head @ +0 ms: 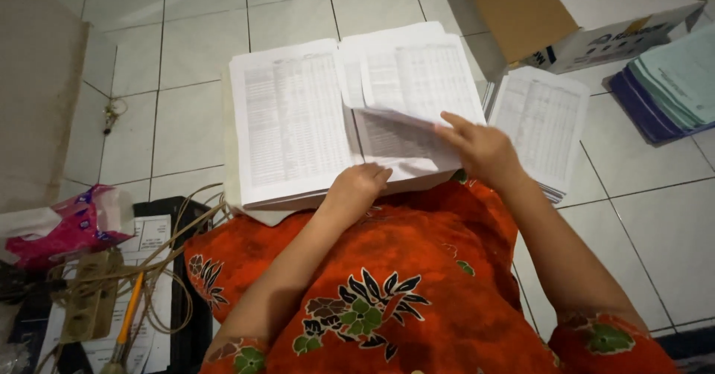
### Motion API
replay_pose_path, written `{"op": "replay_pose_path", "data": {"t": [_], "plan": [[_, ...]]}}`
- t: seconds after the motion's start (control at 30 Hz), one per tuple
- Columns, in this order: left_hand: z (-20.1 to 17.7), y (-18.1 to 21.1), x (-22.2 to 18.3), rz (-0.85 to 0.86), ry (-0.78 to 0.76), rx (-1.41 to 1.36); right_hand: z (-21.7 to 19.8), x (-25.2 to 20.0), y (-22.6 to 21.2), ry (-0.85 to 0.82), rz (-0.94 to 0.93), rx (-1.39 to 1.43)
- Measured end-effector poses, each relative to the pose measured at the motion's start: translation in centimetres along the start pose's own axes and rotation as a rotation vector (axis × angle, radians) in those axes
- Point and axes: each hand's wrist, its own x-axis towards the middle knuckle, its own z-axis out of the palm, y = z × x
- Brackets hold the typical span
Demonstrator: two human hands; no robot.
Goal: Flipping through and organizing a large stack of printed documents while sitting on the floor.
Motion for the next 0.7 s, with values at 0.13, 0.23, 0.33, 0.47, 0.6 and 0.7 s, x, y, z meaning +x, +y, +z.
{"op": "replay_pose_path", "data": {"t": [0.13, 0.23, 0.33, 0.47, 0.6, 0.7], "plan": [[-4.3, 1.6, 0.6, -0.005, -0.053, 0.026, -0.5, -1.7, -1.3, -0.022, 0.023, 0.034], [-2.4, 0.7, 0.2, 0.007, 0.032, 0.034, -0.6, -2.4, -2.2, -0.070, 0.048, 0.139], [-2.5, 0.6, 0.3, -0.008, 0.096, 0.037, -2.1, -1.0, -4.3, -0.105, 0.102, 0.233], [-4.3, 1.3, 0.5, -0.125, 0.201, -0.052, 0.2, -3.4, -2.9, -0.051, 0.070, 0.151], [-12.0, 1.6, -0.1, -0.407, 0.121, -0.110, 0.8, -2.6, -1.3, 0.012, 0.156, 0.072], [-11.3, -0.7, -4.7, -0.639, -0.049, 0.096, 0.7, 1.6, -0.3, 0.126, 0.164, 0.002]]}}
